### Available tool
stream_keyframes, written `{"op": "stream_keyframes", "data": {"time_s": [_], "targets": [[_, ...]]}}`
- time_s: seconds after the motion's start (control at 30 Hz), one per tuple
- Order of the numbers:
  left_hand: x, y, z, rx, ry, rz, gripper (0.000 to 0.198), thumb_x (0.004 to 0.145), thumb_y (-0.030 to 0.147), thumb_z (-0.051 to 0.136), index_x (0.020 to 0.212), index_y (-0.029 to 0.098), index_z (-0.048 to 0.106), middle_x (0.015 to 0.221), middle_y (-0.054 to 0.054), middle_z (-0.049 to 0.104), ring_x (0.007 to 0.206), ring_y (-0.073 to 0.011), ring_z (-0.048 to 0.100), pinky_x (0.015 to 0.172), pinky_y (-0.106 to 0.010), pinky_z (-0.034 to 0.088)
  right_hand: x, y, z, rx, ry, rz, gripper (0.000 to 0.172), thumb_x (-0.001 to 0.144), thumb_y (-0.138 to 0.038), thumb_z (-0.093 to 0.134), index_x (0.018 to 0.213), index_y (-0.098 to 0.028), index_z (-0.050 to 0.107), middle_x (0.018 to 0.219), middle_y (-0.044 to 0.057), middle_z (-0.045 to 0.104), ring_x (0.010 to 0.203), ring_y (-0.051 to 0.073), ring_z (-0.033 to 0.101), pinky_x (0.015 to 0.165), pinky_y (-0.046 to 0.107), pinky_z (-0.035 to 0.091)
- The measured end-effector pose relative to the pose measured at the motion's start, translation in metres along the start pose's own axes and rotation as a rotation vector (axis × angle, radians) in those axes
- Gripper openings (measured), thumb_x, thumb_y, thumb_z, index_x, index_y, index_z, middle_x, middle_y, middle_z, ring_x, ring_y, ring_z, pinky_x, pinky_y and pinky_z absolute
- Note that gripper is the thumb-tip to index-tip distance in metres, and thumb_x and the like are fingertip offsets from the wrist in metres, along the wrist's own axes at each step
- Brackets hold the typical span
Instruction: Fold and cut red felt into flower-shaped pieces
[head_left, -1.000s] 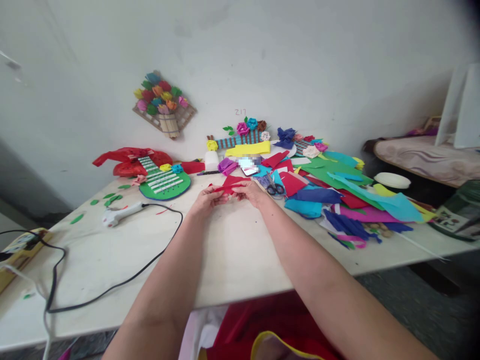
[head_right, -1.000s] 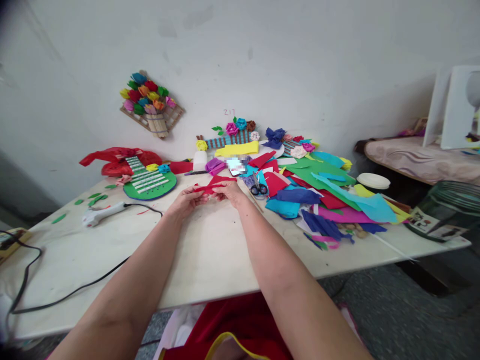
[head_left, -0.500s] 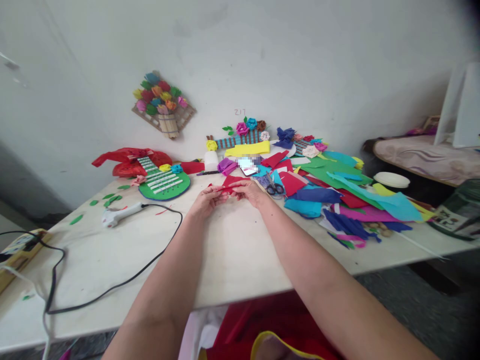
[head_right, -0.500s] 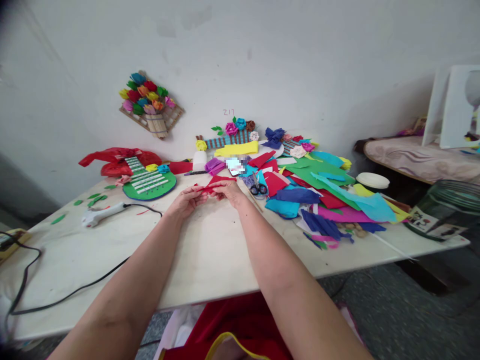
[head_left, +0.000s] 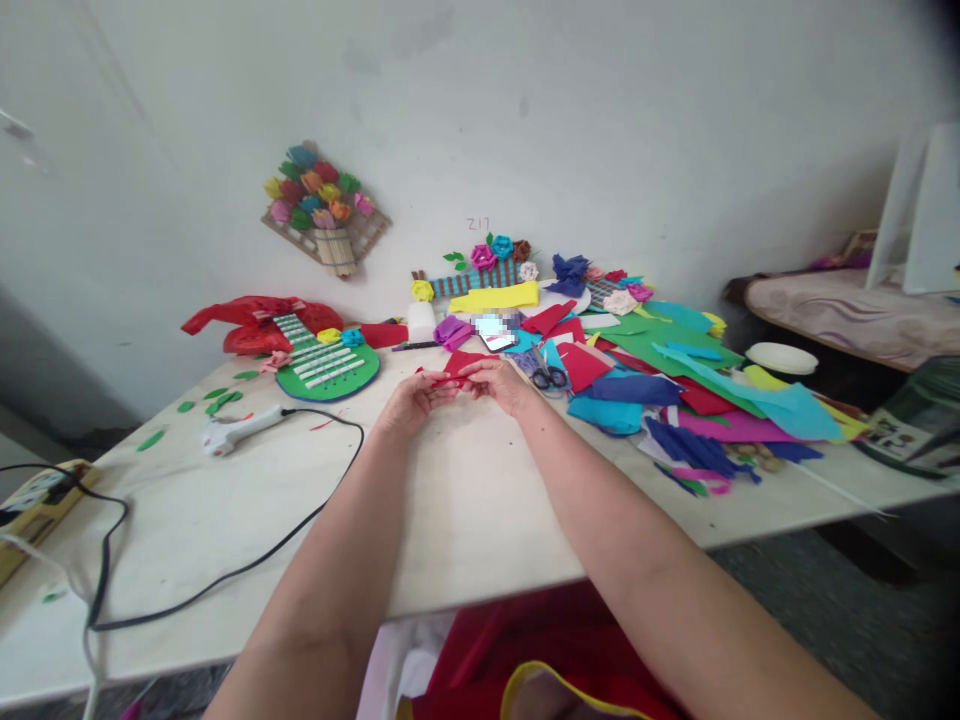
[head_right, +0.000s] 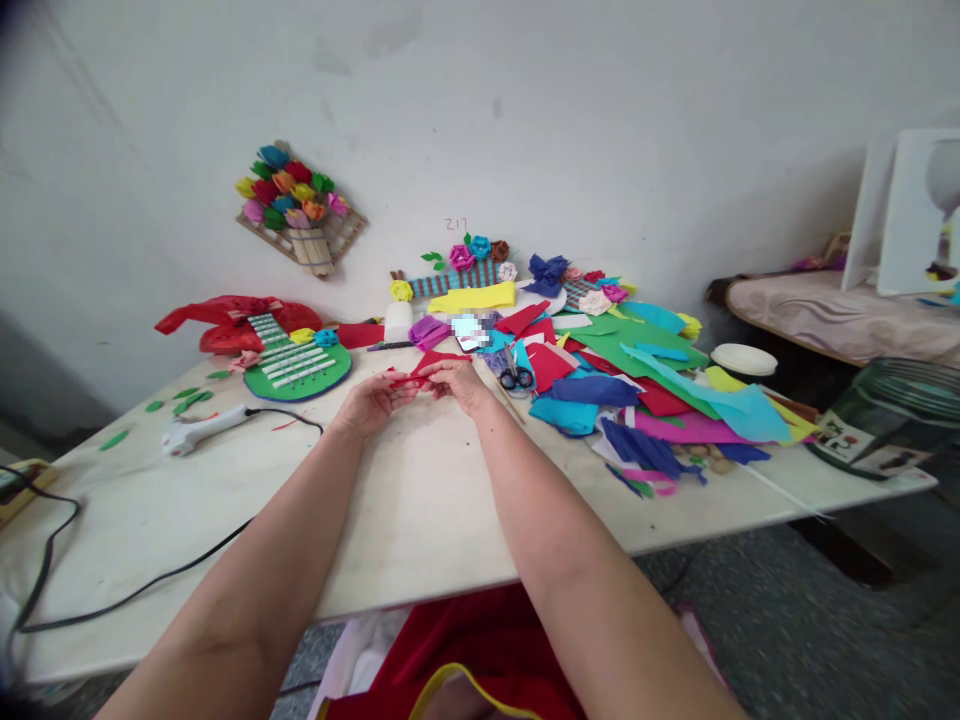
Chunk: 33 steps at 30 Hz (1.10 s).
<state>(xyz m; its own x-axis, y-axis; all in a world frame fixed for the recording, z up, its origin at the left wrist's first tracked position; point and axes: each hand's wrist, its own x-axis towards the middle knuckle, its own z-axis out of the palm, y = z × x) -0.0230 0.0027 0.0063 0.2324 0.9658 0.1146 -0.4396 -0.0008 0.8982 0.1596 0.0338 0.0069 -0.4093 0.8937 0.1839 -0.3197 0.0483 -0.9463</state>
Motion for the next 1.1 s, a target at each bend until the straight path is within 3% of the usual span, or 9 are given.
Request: {"op": "stream_keyframes", "data": {"time_s": [0.13,0.23,0.4,0.57,0.7,0.9,1.1], "targets": [[0.0,0.003,0.004,0.059,0.04,-0.028,0.021,0.07,0.022,0.052,0.078,0.007,0.065,0.071,-0.013,0.069,0.072,-0.0226,0.067,0.071,-0.034,0.052,-0.001,-0.002,0.001,0.009,0.007,0.008,0.02,0.056,-0.013,0.056,0.072,-0.01,0.068,0.055,0.005,0.065,0.045,0.011,0.054,0.046,0.023,0.044],[0.0,0.002,0.005,0.134,0.071,-0.009,0.015,0.067,0.018,0.06,0.079,0.009,0.063,0.071,-0.011,0.07,0.068,-0.0203,0.067,0.071,-0.032,0.053,-0.001,-0.001,0.001,0.0,0.012,0.005,0.019,0.055,-0.013,0.056,0.07,-0.011,0.067,0.054,0.004,0.065,0.044,0.011,0.054,0.046,0.023,0.044],[0.0,0.0,0.004,0.167,0.05,0.01,0.025,0.065,0.014,0.063,0.089,0.01,0.06,0.072,-0.011,0.07,0.069,-0.0197,0.067,0.072,-0.033,0.052,0.0,0.001,0.0,-0.011,0.013,0.001,0.018,0.056,-0.013,0.054,0.07,-0.012,0.066,0.056,0.004,0.066,0.044,0.01,0.054,0.046,0.023,0.044],[-0.002,0.002,0.01,0.208,0.107,0.04,0.024,0.062,0.015,0.065,0.084,0.01,0.059,0.068,-0.01,0.069,0.064,-0.0191,0.066,0.07,-0.033,0.052,-0.001,-0.001,0.001,-0.001,0.042,0.005,0.017,0.055,-0.013,0.051,0.066,-0.012,0.064,0.054,0.004,0.065,0.043,0.01,0.053,0.046,0.023,0.044],[-0.001,0.0,0.009,0.261,0.139,0.102,0.025,0.059,0.018,0.068,0.081,0.01,0.059,0.064,-0.007,0.068,0.06,-0.0184,0.065,0.069,-0.032,0.052,-0.002,-0.004,0.001,0.017,0.07,0.018,0.017,0.063,-0.02,0.048,0.063,-0.012,0.062,0.054,0.006,0.065,0.041,0.011,0.052,0.044,0.022,0.044],[0.004,-0.005,0.001,0.324,0.123,0.18,0.029,0.06,0.024,0.071,0.083,0.011,0.061,0.067,-0.007,0.069,0.065,-0.0193,0.066,0.071,-0.034,0.052,-0.002,-0.003,0.003,-0.059,0.145,0.008,0.023,0.071,-0.032,0.06,0.061,-0.011,0.06,0.053,0.007,0.064,0.038,0.008,0.049,0.04,0.02,0.042],[0.004,-0.005,0.001,0.35,0.129,0.199,0.028,0.06,0.026,0.071,0.082,0.012,0.062,0.066,-0.007,0.069,0.062,-0.0191,0.066,0.069,-0.034,0.053,-0.002,-0.001,0.005,-0.094,0.157,0.016,0.017,0.068,-0.026,0.065,0.061,-0.013,0.058,0.053,0.004,0.064,0.037,0.006,0.048,0.038,0.018,0.041]]}}
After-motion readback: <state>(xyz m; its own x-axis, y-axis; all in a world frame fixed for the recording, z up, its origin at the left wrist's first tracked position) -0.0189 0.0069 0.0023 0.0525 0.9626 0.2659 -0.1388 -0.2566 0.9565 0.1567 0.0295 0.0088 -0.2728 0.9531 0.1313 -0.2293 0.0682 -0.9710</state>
